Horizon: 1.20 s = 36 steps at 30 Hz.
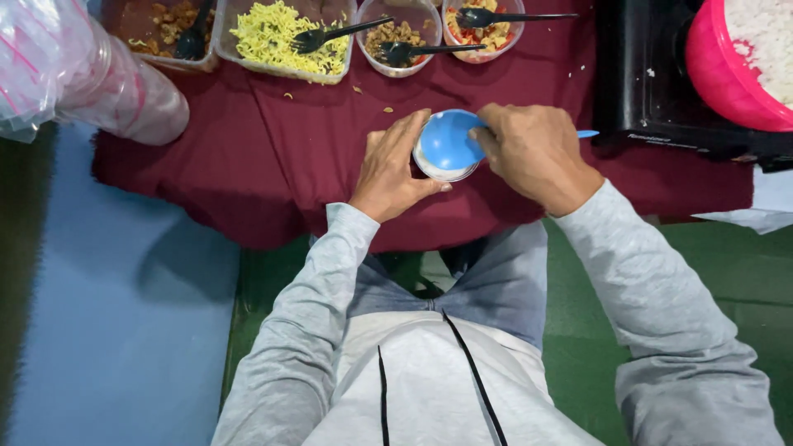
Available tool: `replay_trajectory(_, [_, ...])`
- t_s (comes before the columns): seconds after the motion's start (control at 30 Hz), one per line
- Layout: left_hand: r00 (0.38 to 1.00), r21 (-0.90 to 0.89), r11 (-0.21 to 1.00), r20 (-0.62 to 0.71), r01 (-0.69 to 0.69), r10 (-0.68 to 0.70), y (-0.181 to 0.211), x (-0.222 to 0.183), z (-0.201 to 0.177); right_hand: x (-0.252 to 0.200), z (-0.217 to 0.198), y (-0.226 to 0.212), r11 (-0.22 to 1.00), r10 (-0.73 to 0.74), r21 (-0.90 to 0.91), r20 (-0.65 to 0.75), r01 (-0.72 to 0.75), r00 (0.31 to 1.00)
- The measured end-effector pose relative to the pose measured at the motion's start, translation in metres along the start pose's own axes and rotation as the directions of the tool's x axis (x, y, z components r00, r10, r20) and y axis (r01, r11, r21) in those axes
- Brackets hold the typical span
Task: The person mixes a blue and white substance in a small cup with a spoon, then transfers various dry food toppings from plastic containers into a small plastic bag using a spoon.
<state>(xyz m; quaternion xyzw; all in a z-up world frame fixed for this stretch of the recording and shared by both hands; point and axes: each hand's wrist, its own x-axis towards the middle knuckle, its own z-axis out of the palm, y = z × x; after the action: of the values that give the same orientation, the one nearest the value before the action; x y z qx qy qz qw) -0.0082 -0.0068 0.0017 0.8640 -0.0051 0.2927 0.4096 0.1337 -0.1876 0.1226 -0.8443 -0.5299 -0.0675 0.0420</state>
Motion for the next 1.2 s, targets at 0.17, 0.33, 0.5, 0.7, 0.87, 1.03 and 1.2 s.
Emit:
replay_trajectory(0.17, [0.999,0.006,0.999,0.037,0.039,-0.039,0.002,0.001,-0.003,-0.003,0.015,-0.009,0.999,-0.012,-0.029,0.035,0.013,0.999])
replay_trajectory(0.33, [0.999,0.008,1.0,0.039,0.029,-0.029,0.0,0.001,-0.003,-0.004,0.02,-0.014,0.995,0.005,-0.1,0.034,-0.001,0.999])
replay_trajectory(0.5, [0.998,0.011,0.999,0.047,0.047,-0.047,0.002,0.002,-0.005,0.004,0.019,0.006,0.938,0.254,0.202,0.148,-0.281,0.956])
replay_trajectory(0.7, [0.996,-0.017,0.997,0.052,0.073,-0.072,0.003,0.001,-0.004,0.009,0.044,0.025,0.764,0.401,0.494,0.14,-0.415,0.905])
replay_trajectory(0.87, [0.995,-0.056,0.993,0.035,0.099,-0.098,0.005,0.001,-0.008,0.01,0.045,0.011,0.727,0.394,0.521,0.217,-0.447,0.893])
replay_trajectory(1.03, [0.994,-0.113,0.988,-0.016,0.104,-0.106,0.001,-0.001,-0.005,0.001,0.046,0.008,0.706,0.415,0.5,0.281,-0.501,0.865])
replay_trajectory(1.2, [0.999,-0.062,0.997,-0.016,0.048,-0.049,-0.008,-0.002,-0.006,-0.021,0.035,-0.005,0.617,0.433,0.575,0.324,-0.538,0.842])
